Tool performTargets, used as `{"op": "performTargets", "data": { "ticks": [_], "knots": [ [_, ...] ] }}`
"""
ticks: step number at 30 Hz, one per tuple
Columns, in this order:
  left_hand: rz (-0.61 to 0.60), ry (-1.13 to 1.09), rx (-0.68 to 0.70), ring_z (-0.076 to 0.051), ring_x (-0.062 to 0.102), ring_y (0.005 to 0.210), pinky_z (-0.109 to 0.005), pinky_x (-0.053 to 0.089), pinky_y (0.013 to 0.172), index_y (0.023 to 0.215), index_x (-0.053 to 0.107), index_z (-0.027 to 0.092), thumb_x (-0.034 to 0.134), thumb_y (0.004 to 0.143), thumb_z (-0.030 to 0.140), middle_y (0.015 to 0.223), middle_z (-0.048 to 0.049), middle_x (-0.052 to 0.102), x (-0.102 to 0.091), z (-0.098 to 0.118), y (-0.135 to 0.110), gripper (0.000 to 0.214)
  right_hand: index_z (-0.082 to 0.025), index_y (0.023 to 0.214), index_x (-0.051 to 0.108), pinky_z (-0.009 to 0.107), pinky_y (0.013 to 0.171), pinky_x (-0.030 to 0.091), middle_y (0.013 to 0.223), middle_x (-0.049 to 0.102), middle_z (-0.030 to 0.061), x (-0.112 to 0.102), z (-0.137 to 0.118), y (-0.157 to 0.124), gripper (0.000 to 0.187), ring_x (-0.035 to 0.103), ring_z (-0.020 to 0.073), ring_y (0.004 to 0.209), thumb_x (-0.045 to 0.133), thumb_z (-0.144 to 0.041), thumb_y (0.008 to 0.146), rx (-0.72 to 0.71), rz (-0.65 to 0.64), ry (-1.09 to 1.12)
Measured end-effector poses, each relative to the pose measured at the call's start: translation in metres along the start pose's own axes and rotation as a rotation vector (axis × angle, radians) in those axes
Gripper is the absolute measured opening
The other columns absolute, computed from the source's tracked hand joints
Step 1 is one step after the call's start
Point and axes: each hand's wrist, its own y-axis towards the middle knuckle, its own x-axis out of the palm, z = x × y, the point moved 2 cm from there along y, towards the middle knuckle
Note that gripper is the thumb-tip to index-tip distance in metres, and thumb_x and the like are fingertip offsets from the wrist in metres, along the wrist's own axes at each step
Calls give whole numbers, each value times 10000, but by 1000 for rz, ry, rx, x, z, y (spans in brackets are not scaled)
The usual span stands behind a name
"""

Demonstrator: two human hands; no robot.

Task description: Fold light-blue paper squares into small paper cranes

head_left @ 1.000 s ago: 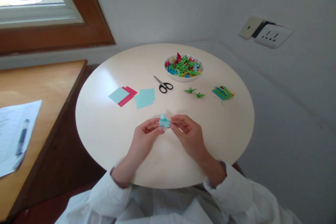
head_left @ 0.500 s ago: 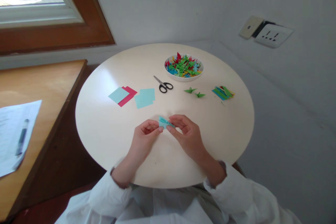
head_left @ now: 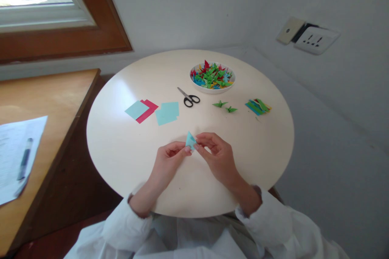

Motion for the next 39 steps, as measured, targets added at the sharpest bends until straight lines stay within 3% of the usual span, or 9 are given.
{"op": "performTargets", "data": {
  "ticks": [10,16,24,39],
  "knots": [
    [70,50,69,-140,559,610,-248,407,594,638,684,162,687,659,315,632,-25,666,-4,-5,1,155,-209,861,621,274,689,515,829,668,21,0,0,0,163,634,152,777,659,-235,704,-13,-26,-42],
    [58,45,48,-142,558,621,-249,411,596,648,689,161,681,666,306,656,-30,673,-3,-5,-1,146,-200,784,651,273,676,475,772,687,15,0,-4,1,79,616,146,719,604,-256,753,-3,-96,-170],
    [21,59,65,-133,533,582,-242,396,551,655,692,154,672,677,320,643,-34,666,-1,-3,-1,168,-192,668,629,263,615,439,658,660,1,-1,-8,1,104,566,137,624,594,-261,738,-6,-66,-236],
    [31,51,45,-131,540,596,-242,399,561,679,673,141,681,658,346,653,-31,664,0,-3,-1,206,-182,679,610,256,631,426,656,633,2,-1,-4,0,106,541,132,634,580,-255,749,-9,-79,-228]
  ]
}}
